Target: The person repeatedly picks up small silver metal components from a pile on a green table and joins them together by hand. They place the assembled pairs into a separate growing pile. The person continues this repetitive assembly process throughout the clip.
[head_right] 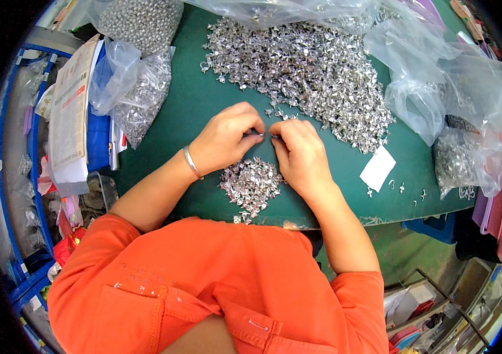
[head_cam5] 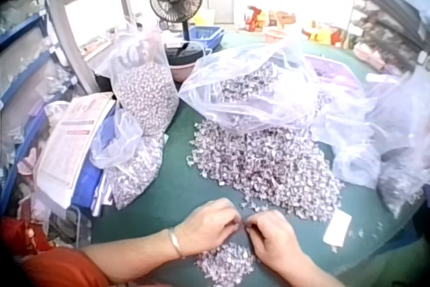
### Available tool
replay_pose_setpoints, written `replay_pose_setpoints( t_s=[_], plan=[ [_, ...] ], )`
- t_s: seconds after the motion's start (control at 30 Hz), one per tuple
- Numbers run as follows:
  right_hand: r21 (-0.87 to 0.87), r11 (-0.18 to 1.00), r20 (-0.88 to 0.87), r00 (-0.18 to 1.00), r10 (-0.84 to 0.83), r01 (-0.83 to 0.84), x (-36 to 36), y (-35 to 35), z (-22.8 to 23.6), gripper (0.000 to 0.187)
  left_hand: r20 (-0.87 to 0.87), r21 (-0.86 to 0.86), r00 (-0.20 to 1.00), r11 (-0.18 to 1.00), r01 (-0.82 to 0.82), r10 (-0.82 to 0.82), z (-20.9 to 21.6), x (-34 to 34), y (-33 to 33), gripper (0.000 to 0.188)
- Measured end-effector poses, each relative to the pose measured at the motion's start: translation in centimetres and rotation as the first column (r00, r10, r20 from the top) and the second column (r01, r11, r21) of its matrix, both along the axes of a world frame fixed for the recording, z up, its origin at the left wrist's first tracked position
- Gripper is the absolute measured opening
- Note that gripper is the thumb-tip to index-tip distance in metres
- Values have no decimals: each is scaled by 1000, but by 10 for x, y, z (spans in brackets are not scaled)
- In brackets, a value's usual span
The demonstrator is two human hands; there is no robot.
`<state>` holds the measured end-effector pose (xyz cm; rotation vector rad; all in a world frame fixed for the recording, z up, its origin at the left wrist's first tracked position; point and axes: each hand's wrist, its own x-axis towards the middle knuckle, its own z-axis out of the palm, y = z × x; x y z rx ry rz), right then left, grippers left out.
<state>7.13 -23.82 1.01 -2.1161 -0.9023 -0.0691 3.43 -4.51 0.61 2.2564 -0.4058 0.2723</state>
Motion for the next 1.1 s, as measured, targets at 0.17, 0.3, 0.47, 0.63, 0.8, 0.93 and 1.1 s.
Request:
replay_pose_setpoints(
  t_s=[0.17,0.3,0.47,0.63,0.8,0.93,1.1],
  plan=[
    [5,999,-116,992,-51,52,-5,-6,0,14,-121,-50,992,998,-46,39,3,-3,6,11],
    [19,996,-180,980,-79,84,-7,-3,4,11,-171,42,984,998,-50,57,8,-1,8,10],
    [21,984,-75,982,-175,177,5,-12,8,10,-150,58,978,989,-138,146,9,-1,16,10],
    [81,991,-98,991,-96,104,0,-12,9,14,-133,-137,991,990,-21,2,15,-4,10,20],
    [-18,1000,-14,1000,-8,8,-4,-3,5,26,-52,-52,998,998,43,-46,4,-2,0,23],
    [-56,998,92,996,-21,26,-4,-2,-1,20,37,37,998,999,39,-41,-4,-2,1,17],
    [-5,999,-85,995,-48,48,-3,-5,0,11,-159,-73,987,997,-5,-6,4,-6,4,10]
  ],
)
